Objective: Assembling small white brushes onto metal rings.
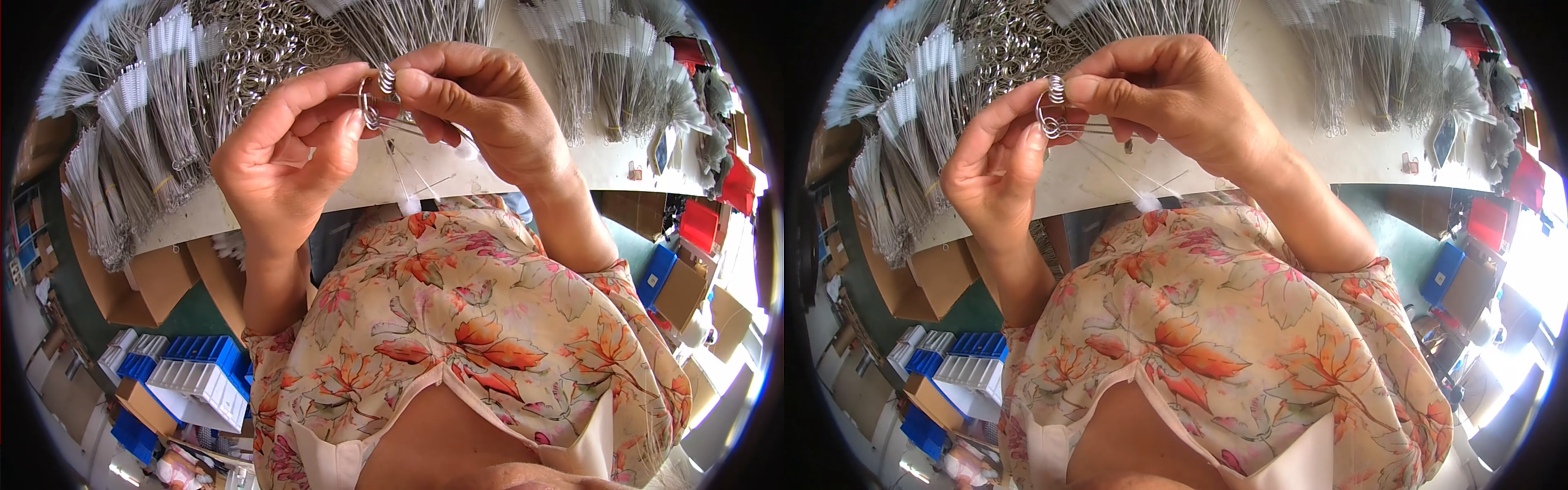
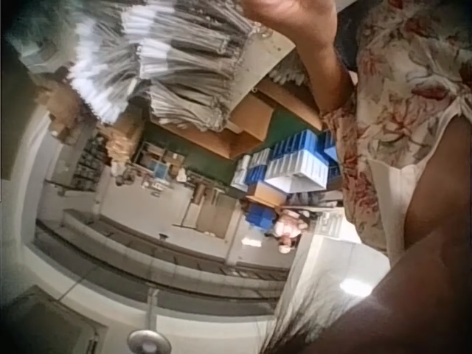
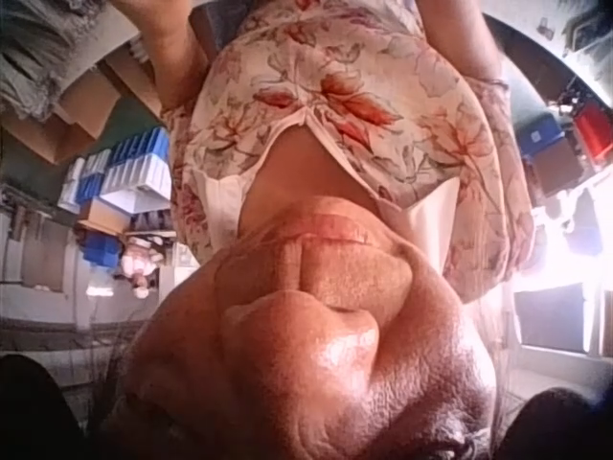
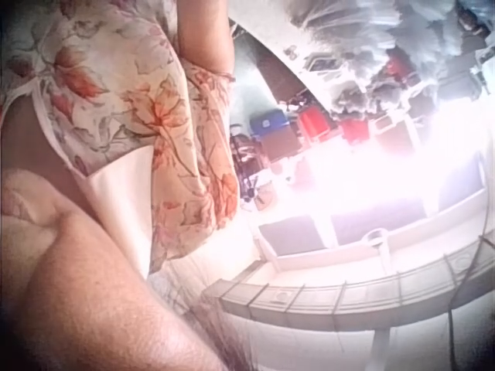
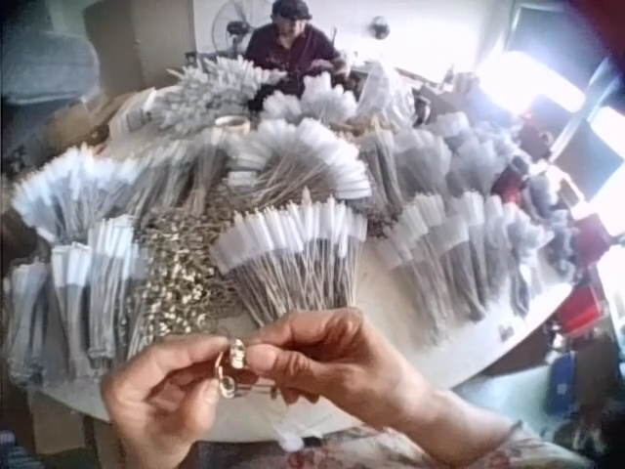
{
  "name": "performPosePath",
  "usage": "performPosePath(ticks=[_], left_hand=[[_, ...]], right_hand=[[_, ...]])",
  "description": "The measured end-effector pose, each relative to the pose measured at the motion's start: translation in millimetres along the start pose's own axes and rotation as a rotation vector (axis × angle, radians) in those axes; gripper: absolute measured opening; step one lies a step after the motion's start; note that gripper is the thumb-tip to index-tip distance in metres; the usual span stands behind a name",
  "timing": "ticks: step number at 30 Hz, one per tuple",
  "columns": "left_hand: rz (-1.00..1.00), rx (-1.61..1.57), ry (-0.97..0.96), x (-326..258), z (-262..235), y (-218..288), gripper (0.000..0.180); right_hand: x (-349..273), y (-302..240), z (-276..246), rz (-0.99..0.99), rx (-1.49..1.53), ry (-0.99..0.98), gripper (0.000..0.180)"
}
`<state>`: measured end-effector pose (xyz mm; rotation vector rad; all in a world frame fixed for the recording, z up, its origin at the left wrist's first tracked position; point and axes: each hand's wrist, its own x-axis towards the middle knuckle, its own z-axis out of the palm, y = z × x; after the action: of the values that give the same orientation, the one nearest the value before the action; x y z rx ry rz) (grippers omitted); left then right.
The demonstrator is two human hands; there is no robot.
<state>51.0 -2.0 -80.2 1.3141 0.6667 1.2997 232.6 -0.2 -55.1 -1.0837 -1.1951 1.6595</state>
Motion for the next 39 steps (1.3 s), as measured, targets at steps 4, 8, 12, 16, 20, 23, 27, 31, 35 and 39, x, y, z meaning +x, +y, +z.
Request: performPosePath(ticks=[4,8,12,16,20,23,27,31,35,39], left_hand=[[0.036,0.104,0.015,-3.4,-1.9,1.3,0.027],[0.015,0.151,0.073,-5.2,-0.4,3.5,0.026],[0.009,0.172,0.075,-6.8,-6.6,0.9,0.025],[0.024,0.210,0.029,-5.1,-10.5,-4.4,0.025],[0.070,0.102,0.073,-1.9,-14.5,-14.3,0.025],[0.031,0.244,0.112,-0.8,-16.5,-8.4,0.026],[0.011,0.196,0.072,-0.9,-18.8,-10.1,0.026],[0.035,0.224,0.087,-0.4,-15.8,-10.6,0.026],[0.010,0.102,0.052,-0.5,-11.3,-7.8,0.025],[-0.008,0.138,0.053,-2.7,-14.3,-6.2,0.024]], right_hand=[[2.2,-3.8,4.7,-0.011,-0.014,-0.033,0.019],[6.2,-2.0,4.4,-0.036,-0.115,-0.077,0.018],[10.0,-5.1,0.6,-0.018,-0.294,-0.105,0.016],[9.0,2.7,-6.0,0.008,-0.410,-0.208,0.016],[-4.4,11.4,-5.9,-0.229,-0.447,0.013,0.017],[-24.7,27.1,-37.0,-0.237,-0.571,0.113,0.020],[-67.5,29.7,-63.2,-0.107,-0.781,-0.040,0.010],[-97.7,48.8,-52.8,-0.090,-0.869,-0.068,0.013],[-99.6,78.6,-38.1,-0.335,-1.283,0.023,0.023],[-95.4,98.8,-39.0,-0.408,-1.319,0.065,0.018]])
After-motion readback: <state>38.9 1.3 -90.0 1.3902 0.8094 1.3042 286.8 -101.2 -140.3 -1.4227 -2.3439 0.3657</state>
